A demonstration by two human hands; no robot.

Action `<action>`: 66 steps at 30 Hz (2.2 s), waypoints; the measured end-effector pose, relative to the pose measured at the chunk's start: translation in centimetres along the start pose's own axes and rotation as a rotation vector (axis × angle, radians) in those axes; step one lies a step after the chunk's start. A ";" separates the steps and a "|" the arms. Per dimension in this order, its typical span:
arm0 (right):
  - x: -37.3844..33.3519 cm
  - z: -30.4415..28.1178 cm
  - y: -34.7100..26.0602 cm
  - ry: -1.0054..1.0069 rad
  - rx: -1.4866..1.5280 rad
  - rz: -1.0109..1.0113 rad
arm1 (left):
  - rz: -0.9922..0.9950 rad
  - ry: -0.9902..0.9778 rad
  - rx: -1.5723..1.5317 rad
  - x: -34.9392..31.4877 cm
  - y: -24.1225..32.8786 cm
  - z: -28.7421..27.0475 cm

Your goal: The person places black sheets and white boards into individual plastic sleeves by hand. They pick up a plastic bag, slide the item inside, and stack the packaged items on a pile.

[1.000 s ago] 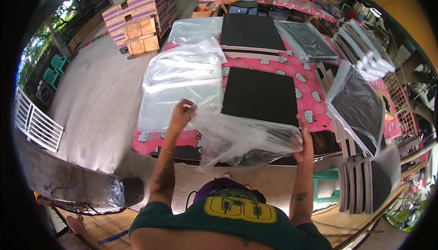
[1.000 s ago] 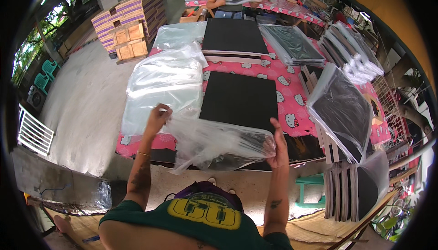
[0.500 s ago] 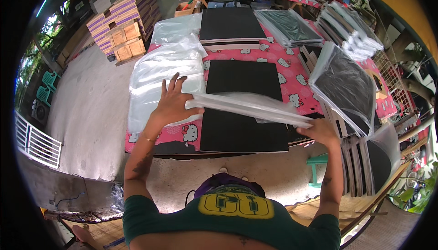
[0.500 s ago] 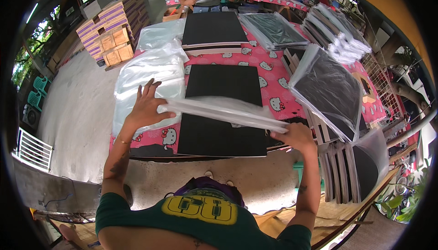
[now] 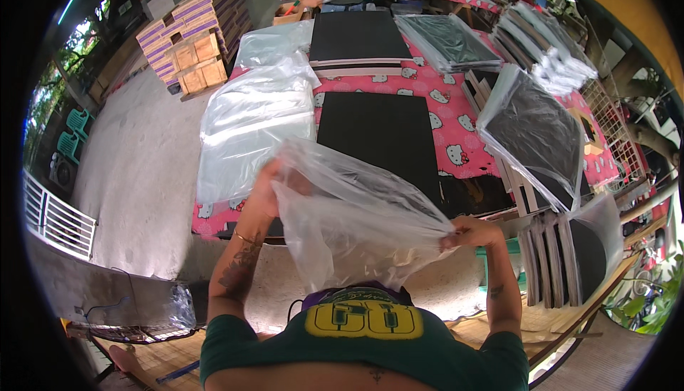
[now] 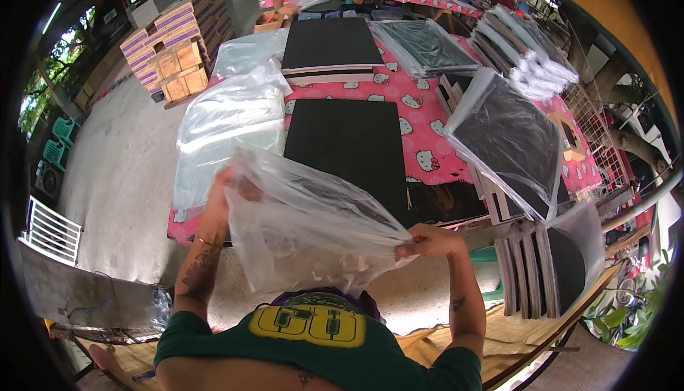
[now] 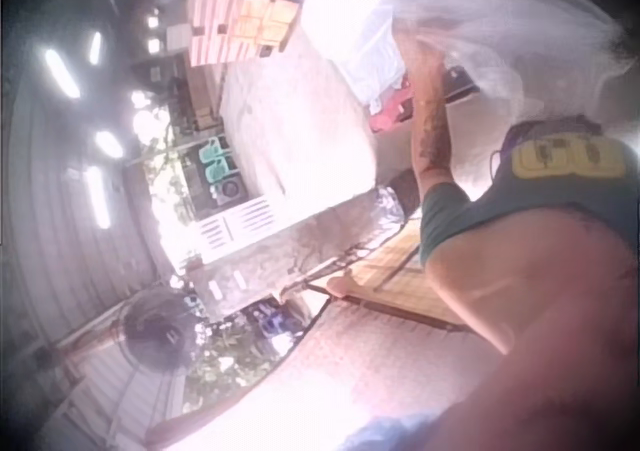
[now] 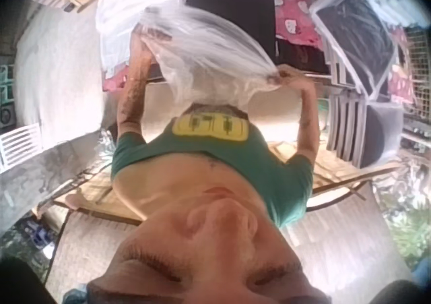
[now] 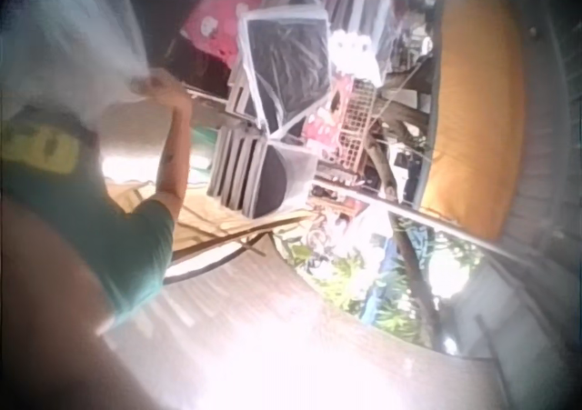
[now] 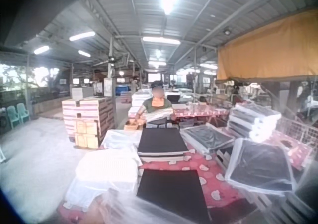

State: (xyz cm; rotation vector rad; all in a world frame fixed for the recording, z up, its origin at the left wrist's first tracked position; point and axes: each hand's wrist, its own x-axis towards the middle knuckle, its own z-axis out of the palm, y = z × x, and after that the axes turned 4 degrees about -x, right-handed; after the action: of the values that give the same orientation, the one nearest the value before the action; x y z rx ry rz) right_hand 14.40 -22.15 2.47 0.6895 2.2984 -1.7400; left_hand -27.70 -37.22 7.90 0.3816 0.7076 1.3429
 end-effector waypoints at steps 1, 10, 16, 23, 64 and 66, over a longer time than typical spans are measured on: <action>0.1 0.3 0.2 0.202 0.293 -0.173 | -0.108 0.088 0.032 -0.3 -0.3 -0.7; -0.8 1.7 8.5 0.113 0.679 -0.185 | 0.027 -0.359 0.160 -0.7 -2.6 -3.3; -1.4 2.8 -2.4 0.488 1.494 -0.627 | -0.212 -0.446 0.744 -3.2 -6.6 -6.0; -2.3 7.0 12.0 0.136 1.081 -0.205 | -0.109 0.315 0.597 -3.8 -2.2 -10.8; 14.9 -15.6 -2.3 0.873 1.420 -0.774 | 0.459 0.067 -0.379 19.4 7.0 -11.5; 16.9 -16.9 7.6 0.580 1.359 -0.992 | 0.534 0.143 0.375 23.0 2.6 -16.6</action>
State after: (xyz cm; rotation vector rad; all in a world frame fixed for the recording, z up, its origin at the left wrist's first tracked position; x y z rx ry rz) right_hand 5.34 -0.36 -5.89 0.0607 1.3164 -4.0509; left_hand -39.10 -16.74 -8.32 0.8236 1.0283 1.7514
